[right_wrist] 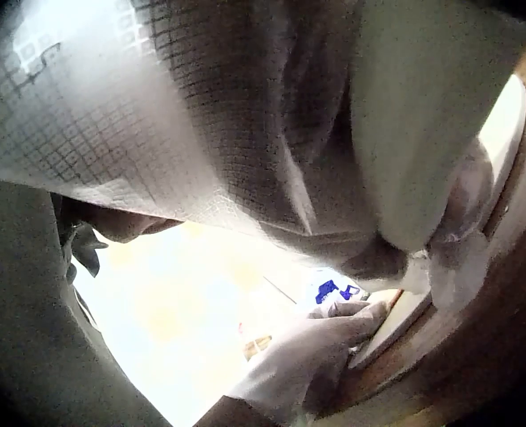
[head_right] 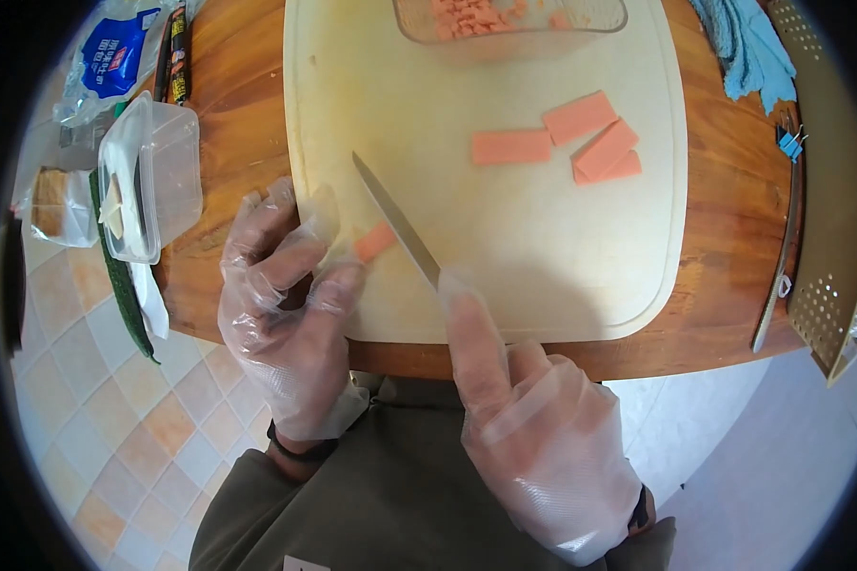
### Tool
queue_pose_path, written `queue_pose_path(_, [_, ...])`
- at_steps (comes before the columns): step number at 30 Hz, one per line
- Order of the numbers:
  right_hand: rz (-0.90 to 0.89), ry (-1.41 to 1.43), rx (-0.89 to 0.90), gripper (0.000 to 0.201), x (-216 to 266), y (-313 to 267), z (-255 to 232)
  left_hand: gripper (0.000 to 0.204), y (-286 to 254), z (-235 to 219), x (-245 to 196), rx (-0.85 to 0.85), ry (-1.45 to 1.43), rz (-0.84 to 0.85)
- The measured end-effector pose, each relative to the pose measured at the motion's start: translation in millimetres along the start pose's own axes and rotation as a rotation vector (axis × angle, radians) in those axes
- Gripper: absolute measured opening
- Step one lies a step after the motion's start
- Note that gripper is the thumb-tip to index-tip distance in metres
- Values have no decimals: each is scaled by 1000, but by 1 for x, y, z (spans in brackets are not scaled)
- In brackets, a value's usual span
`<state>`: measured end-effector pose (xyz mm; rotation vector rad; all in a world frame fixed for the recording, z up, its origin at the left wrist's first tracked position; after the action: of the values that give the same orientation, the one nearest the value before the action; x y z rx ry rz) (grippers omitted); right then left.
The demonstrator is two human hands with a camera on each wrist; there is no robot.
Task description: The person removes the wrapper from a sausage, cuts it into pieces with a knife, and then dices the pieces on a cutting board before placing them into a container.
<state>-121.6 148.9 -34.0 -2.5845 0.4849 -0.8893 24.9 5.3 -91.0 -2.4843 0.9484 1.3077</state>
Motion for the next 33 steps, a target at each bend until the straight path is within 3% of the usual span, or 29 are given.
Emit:
queue_pose_path(7, [-15,16,77,73,7,-3,2,31,1,2,-4,7,25,-44])
queue_pose_path(16, [-6,95,-12,72,1,1,-2,33,4,-8,-6,70,43,47])
queue_pose_path(18, [-41,181,-25,71,0,2,-1,38,1,-13,-8,142,84,22])
queue_pose_path(25, [18,255,26,71,-1,-8,-3,49,-3,-4,-8,110,75,48])
queue_pose_path(27, [22,239,-9,71,-4,-12,3,53,3,-6,-14,187,180,99])
queue_pose_path(33, [30,321,-28,74,-4,-12,11,55,4,13,-16,55,261,81])
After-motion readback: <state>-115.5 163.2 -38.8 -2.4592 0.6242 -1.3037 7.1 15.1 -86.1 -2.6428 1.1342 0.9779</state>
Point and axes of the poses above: each hand's wrist, its own y-axis towards the middle knuckle, its own z-axis out of the palm, x = y × z, the point moved 2 cm from there along y, towards the middle knuckle, and after that the axes turned 14 degrees about x, right-handed, at the moved point
